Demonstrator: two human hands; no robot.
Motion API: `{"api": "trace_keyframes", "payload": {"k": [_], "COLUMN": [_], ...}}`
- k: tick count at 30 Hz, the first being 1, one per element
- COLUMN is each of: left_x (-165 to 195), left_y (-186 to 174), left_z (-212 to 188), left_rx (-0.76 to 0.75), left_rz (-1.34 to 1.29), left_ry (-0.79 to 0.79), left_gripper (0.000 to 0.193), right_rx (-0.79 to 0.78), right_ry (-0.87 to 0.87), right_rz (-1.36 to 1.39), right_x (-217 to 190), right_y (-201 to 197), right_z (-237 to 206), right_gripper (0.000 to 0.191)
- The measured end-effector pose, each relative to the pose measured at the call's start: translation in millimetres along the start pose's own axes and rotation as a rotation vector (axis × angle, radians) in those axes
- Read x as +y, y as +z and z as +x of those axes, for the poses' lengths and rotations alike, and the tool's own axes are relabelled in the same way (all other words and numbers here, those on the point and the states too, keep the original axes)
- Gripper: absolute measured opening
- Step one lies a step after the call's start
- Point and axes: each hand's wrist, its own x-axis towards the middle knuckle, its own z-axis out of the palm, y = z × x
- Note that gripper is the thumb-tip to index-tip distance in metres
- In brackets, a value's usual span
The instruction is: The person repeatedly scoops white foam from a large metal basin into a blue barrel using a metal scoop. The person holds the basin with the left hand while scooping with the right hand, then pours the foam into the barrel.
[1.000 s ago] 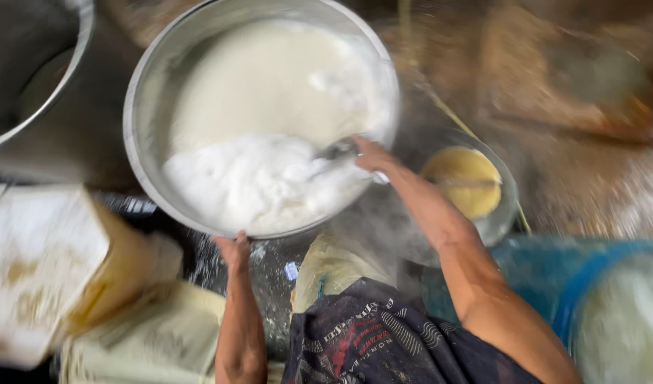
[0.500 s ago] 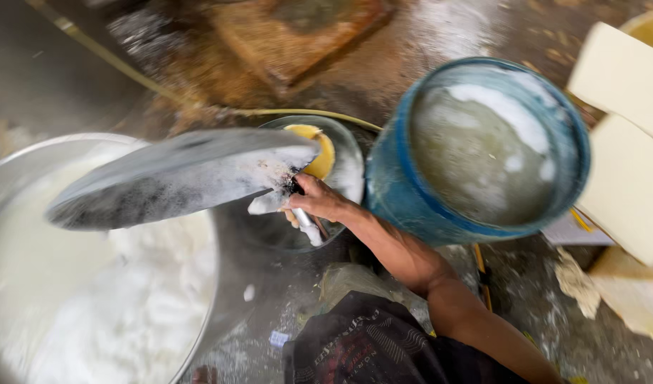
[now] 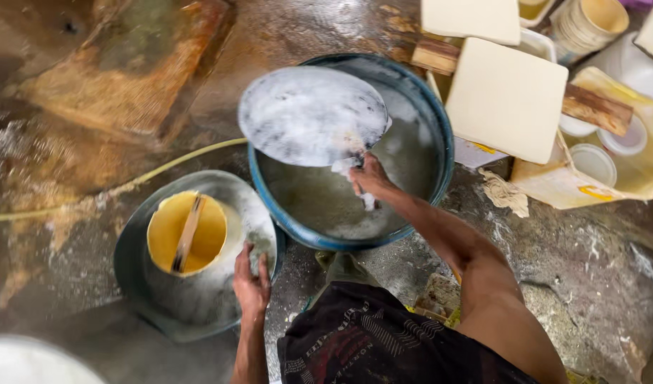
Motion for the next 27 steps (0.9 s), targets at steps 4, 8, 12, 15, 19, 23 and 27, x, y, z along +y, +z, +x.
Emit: {"api": "trace_keyframes", "payload": {"k": [4, 8, 12, 15, 19, 23, 27], "left_x": [64.9, 99.4, 111.3, 111.8, 108.7, 110.1, 114.8], "left_y": [60.7, 109.0, 140.4, 153.8, 160.9, 162.3, 158.0], "left_z": [77.3, 119.3, 136.3, 143.3, 150.9, 156.5, 158.5], "left_rx": [-0.077, -0.11, -0.22, -0.224, -0.266, -0.279, -0.277], "left_rz": [0.019, 0.182, 0.187, 0.22, 0.228, 0.221, 0.215], "left_ry": [0.22, 0.414, 0.457, 0.421, 0.367, 0.362, 0.351], "left_gripper": [0.048, 0.049, 0.049, 0.045, 0.041, 0.042, 0.043], "right_rx": [0.302, 0.457, 0.472, 0.373, 0.063, -0.211, -0.385], "right_ry": [-0.018, 0.076, 0.28, 0.349, 0.557, 0.753, 0.725], "right_rz": [-0.448, -0.546, -0.476, -0.362, -0.119, 0.366, 0.462], "right_x": [26.9, 42.2, 58.2, 72.3, 82.2, 85.0, 84.6], "right_y": [-74.0, -112.5, -117.4, -102.6, -75.1, -64.4, -64.8], "right_z": [59.2, 101.1, 124.7, 134.2, 140.5, 136.4, 139.8], "right_gripper": [0.05, 0.057, 0.056, 0.044, 0.029, 0.01, 0.018]}}
